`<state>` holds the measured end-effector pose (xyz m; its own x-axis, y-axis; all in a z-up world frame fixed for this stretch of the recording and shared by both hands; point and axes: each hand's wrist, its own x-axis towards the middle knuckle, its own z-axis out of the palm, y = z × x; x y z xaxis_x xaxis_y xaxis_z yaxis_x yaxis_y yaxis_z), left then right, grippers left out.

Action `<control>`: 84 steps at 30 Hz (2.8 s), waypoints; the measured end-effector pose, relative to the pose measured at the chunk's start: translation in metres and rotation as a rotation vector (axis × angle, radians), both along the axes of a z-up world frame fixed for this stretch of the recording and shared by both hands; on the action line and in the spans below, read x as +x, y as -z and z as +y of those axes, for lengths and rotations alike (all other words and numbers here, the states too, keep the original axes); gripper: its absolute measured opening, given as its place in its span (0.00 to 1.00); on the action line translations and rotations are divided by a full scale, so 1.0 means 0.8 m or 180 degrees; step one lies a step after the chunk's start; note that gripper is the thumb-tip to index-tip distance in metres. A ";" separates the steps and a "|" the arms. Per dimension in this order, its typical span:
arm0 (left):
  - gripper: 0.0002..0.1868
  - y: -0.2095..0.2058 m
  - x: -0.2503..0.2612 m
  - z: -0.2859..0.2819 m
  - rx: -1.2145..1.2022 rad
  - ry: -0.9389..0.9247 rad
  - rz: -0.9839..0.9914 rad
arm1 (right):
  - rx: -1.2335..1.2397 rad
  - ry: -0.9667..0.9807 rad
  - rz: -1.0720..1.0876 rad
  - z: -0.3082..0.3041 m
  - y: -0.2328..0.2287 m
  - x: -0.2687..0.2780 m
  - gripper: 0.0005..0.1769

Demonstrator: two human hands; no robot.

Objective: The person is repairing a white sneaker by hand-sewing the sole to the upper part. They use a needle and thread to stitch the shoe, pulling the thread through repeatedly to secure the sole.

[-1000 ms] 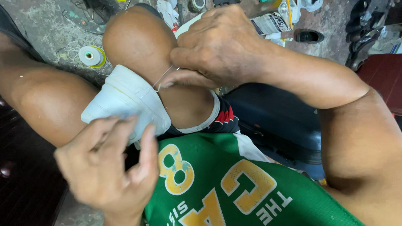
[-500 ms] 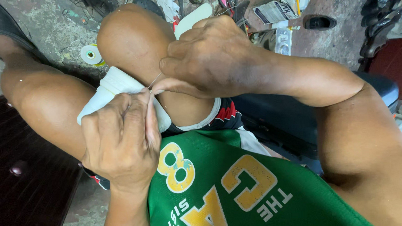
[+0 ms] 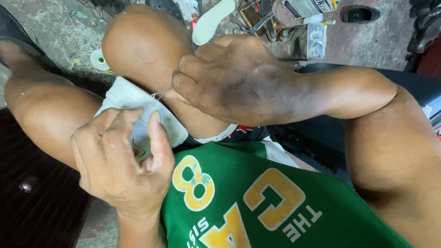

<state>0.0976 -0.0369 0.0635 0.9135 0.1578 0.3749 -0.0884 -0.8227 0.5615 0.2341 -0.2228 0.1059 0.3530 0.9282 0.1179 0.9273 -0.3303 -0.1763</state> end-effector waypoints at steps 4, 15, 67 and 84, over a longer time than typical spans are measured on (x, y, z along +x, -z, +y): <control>0.09 -0.005 0.005 -0.002 0.0165 0.0014 0.0053 | -0.0017 -0.0045 0.0073 -0.001 -0.002 0.000 0.14; 0.06 -0.001 0.007 -0.006 0.0337 0.0048 0.0185 | 0.0013 -0.0122 -0.0326 0.009 -0.012 0.000 0.09; 0.07 -0.009 -0.003 0.039 -0.3627 0.0055 0.0749 | 0.0942 0.0552 0.3412 -0.005 0.107 -0.021 0.08; 0.42 -0.025 0.012 0.009 -0.1289 0.0298 0.0893 | 0.1331 0.0234 0.2239 0.026 0.073 -0.025 0.08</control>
<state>0.1071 -0.0297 0.0833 0.9876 0.1524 0.0383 0.0489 -0.5296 0.8468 0.2145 -0.2018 0.0473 0.5315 0.8283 0.1774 0.5328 -0.1641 -0.8302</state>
